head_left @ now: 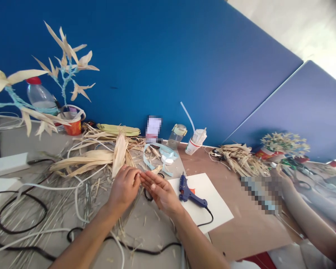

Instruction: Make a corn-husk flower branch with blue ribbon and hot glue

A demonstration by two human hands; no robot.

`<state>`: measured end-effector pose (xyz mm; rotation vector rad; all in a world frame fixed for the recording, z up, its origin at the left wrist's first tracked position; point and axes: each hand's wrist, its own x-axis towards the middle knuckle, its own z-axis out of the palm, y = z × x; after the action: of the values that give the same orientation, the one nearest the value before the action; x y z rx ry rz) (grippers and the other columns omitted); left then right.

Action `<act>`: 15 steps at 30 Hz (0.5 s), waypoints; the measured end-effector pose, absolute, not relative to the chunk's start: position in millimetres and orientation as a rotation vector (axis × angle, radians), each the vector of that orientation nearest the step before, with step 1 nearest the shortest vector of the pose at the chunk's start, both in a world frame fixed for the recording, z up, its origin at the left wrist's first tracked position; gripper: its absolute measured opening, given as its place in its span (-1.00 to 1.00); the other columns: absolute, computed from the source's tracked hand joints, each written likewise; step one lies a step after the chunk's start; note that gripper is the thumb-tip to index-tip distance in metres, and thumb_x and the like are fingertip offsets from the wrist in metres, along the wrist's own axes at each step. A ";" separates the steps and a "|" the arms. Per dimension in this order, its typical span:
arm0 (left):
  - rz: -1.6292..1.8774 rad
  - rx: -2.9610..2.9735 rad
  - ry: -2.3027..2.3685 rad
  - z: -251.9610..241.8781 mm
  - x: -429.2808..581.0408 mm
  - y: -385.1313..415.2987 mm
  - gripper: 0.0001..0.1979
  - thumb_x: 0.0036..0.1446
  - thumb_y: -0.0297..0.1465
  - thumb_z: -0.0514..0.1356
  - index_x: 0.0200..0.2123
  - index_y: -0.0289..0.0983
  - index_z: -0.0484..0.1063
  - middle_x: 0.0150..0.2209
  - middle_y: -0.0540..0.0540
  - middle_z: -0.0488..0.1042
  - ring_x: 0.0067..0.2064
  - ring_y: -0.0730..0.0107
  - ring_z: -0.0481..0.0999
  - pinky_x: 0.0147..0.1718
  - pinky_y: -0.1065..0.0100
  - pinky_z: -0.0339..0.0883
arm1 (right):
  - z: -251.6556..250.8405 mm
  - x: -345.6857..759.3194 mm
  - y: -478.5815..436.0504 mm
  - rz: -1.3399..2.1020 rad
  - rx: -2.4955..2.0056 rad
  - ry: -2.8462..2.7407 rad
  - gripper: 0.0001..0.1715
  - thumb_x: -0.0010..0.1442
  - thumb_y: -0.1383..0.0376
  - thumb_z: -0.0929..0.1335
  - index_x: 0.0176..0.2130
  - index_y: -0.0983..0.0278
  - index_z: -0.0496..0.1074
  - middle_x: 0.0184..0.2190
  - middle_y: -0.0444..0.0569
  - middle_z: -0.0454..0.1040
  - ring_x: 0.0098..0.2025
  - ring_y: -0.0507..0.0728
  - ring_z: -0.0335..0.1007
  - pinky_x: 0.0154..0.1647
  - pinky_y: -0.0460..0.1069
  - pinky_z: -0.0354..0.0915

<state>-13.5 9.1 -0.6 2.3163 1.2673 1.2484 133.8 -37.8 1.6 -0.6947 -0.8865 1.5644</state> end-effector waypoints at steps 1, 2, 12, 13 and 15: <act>1.254 2.292 1.275 -1.1 -13.2 9.0 -0.82 0.13 -0.51 -0.01 -0.37 -0.22 0.36 -0.35 -0.13 0.47 -0.23 0.24 0.42 -0.07 0.21 0.26 | 1.5 134.6 -37.7 1.572 -0.693 -0.889 -0.49 -0.06 0.21 0.50 -0.06 0.16 0.47 0.04 0.02 0.45 0.12 0.20 0.32 0.25 0.23 0.02; 1.248 2.267 1.284 -1.6 -12.9 9.2 -0.83 0.13 -0.50 -0.02 -0.38 -0.22 0.35 -0.36 -0.13 0.46 -0.24 0.25 0.42 -0.10 0.23 0.28 | 1.3 135.6 -37.4 1.581 -0.695 -0.889 -0.49 -0.06 0.21 0.49 -0.06 0.16 0.47 0.04 0.02 0.45 0.11 0.20 0.33 0.25 0.22 0.02; 1.196 2.103 1.401 -5.6 -23.4 22.1 -0.84 0.12 -0.44 -0.02 -0.36 -0.21 0.34 -0.33 -0.11 0.44 -0.22 0.25 0.43 -0.16 0.29 0.27 | 4.2 150.4 -34.1 1.615 -0.755 -0.904 -0.69 0.00 0.23 0.45 -0.19 0.24 0.52 -0.25 0.01 0.57 -0.18 0.15 0.49 0.04 0.16 0.24; 1.221 2.043 1.476 -4.9 -26.0 23.7 -0.84 0.12 -0.42 -0.02 -0.34 -0.22 0.35 -0.31 -0.12 0.44 -0.21 0.24 0.43 -0.16 0.29 0.27 | 3.1 152.9 -32.7 1.561 -0.772 -0.907 -0.70 0.00 0.23 0.45 -0.20 0.24 0.52 -0.33 -0.04 0.55 -0.26 0.12 0.48 -0.03 0.12 0.28; 1.264 1.947 1.558 -3.8 -30.7 26.4 -0.84 0.12 -0.39 -0.01 -0.30 -0.22 0.35 -0.26 -0.13 0.46 -0.17 0.23 0.43 -0.15 0.30 0.25 | 0.1 158.6 -28.7 1.389 -0.836 -0.898 -0.68 -0.05 0.29 0.46 -0.21 0.21 0.51 -0.48 -0.17 0.45 -0.39 0.04 0.40 -0.15 0.03 0.31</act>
<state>-30.7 26.4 -3.8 1.9472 1.5576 1.2636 158.6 -28.7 0.1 -0.8364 -0.8979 1.3888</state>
